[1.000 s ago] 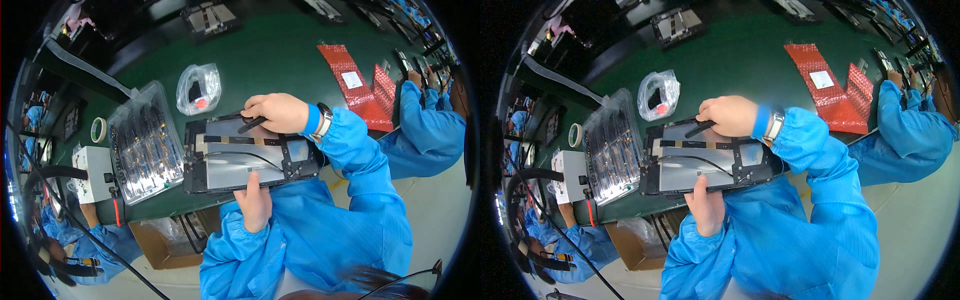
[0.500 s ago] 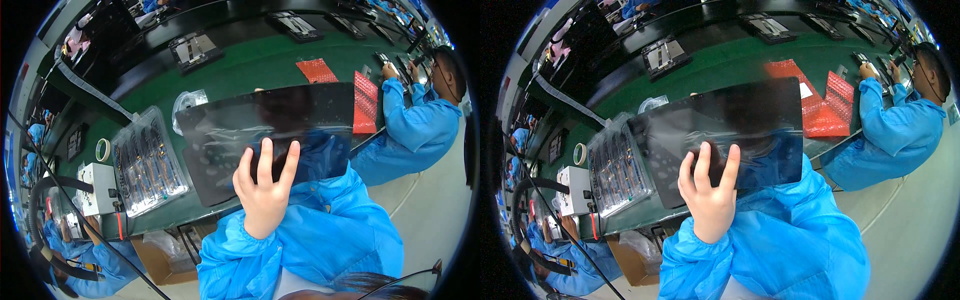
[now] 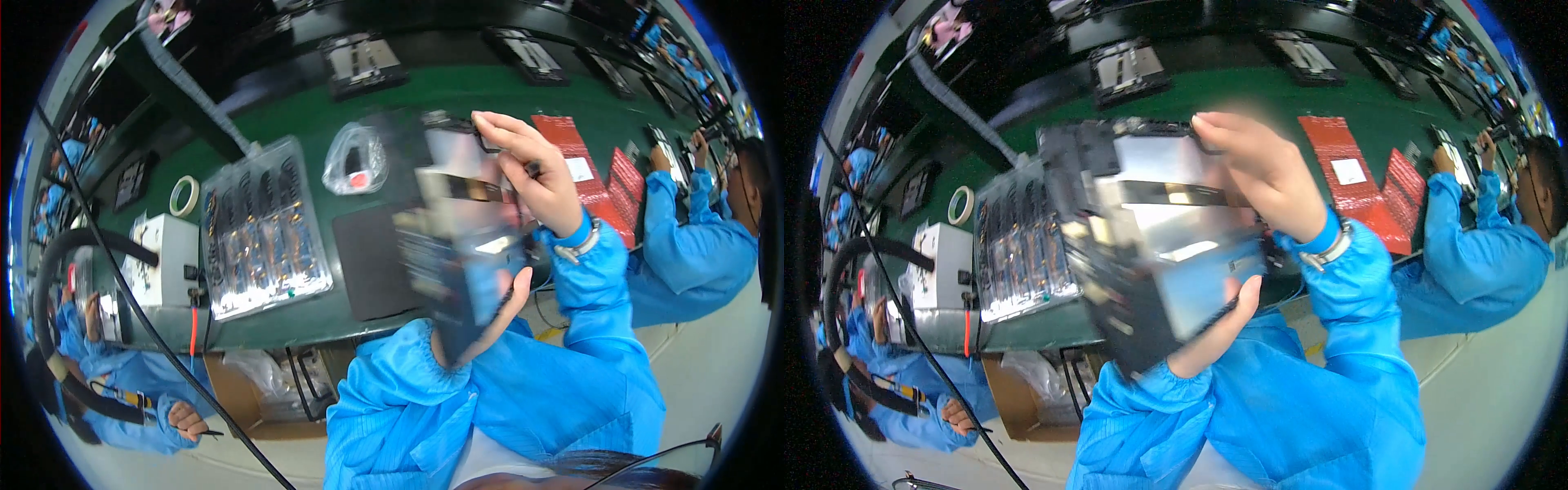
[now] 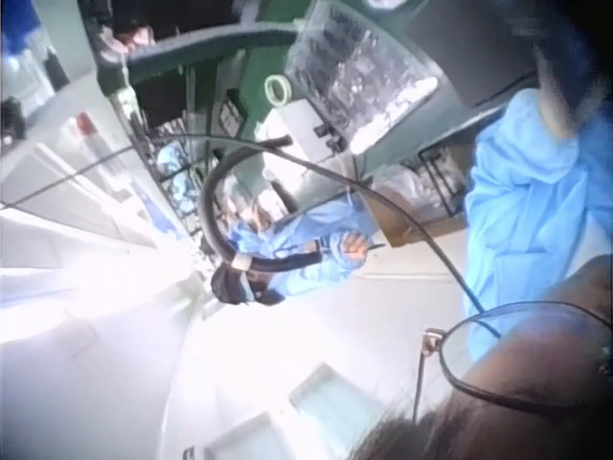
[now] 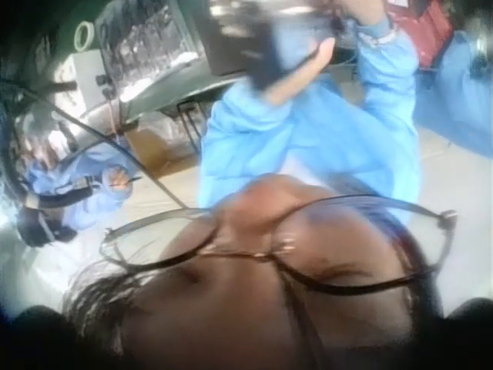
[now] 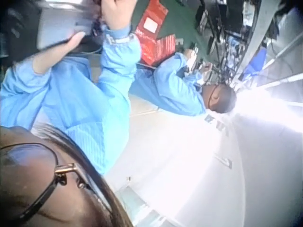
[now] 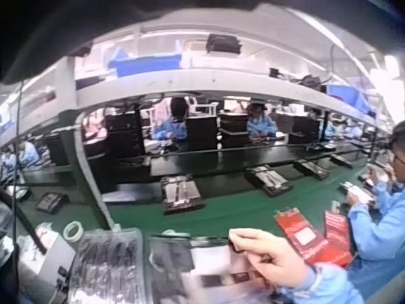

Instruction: The person assembles tablet devices by retrieving small parts and ribbon cables, attaching and pressing them onto tablet frames using tweezers and hands, and placing the assembled tablets onto an upper conveyor shelf.

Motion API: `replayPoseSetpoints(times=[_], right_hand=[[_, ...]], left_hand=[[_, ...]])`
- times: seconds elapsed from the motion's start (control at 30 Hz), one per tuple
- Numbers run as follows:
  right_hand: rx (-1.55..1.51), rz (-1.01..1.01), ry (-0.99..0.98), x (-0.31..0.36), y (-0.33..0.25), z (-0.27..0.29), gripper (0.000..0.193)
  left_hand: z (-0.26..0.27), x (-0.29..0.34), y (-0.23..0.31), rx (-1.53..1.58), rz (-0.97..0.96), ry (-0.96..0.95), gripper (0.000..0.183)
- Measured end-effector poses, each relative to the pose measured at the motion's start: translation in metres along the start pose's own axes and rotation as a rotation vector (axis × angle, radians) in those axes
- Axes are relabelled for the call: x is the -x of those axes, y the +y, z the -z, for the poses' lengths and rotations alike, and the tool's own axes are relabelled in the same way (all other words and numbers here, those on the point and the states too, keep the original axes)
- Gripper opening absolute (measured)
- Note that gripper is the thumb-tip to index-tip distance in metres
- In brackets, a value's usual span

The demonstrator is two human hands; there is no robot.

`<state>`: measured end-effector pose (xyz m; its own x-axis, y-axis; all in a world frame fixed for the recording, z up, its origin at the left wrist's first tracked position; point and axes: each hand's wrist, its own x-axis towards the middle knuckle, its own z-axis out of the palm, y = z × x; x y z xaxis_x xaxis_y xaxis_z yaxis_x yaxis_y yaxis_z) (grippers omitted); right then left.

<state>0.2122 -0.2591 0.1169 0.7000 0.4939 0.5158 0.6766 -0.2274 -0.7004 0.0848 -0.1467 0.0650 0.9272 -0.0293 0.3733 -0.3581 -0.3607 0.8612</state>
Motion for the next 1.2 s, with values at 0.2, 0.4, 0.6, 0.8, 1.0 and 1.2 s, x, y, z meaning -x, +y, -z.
replayPoseSetpoints(times=[0.2,0.4,0.6,0.8,1.0,1.2], right_hand=[[0.524,-0.055,-0.508,-0.006,0.01,-0.042,0.043],[0.497,-0.165,-0.539,0.005,0.043,-0.071,0.039],[0.521,-0.137,-0.272,0.033,0.038,-0.044,0.052],[0.509,-0.695,-0.213,0.11,0.049,0.0,0.044],[-0.701,-1.023,0.265,0.128,0.03,0.007,0.061],[-0.684,-0.848,0.569,0.07,0.067,0.06,0.018]], left_hand=[[-0.032,0.045,-0.037,0.906,0.359,0.435,0.025],[0.005,0.056,-0.061,1.233,0.755,0.005,0.041],[0.099,0.086,-0.037,0.288,0.507,-0.329,0.025],[0.111,0.083,-0.066,-0.593,0.447,-0.05,0.042],[0.091,0.078,-0.061,-0.192,0.367,-0.037,0.052],[0.099,0.009,-0.045,0.16,0.114,-0.239,0.062]])
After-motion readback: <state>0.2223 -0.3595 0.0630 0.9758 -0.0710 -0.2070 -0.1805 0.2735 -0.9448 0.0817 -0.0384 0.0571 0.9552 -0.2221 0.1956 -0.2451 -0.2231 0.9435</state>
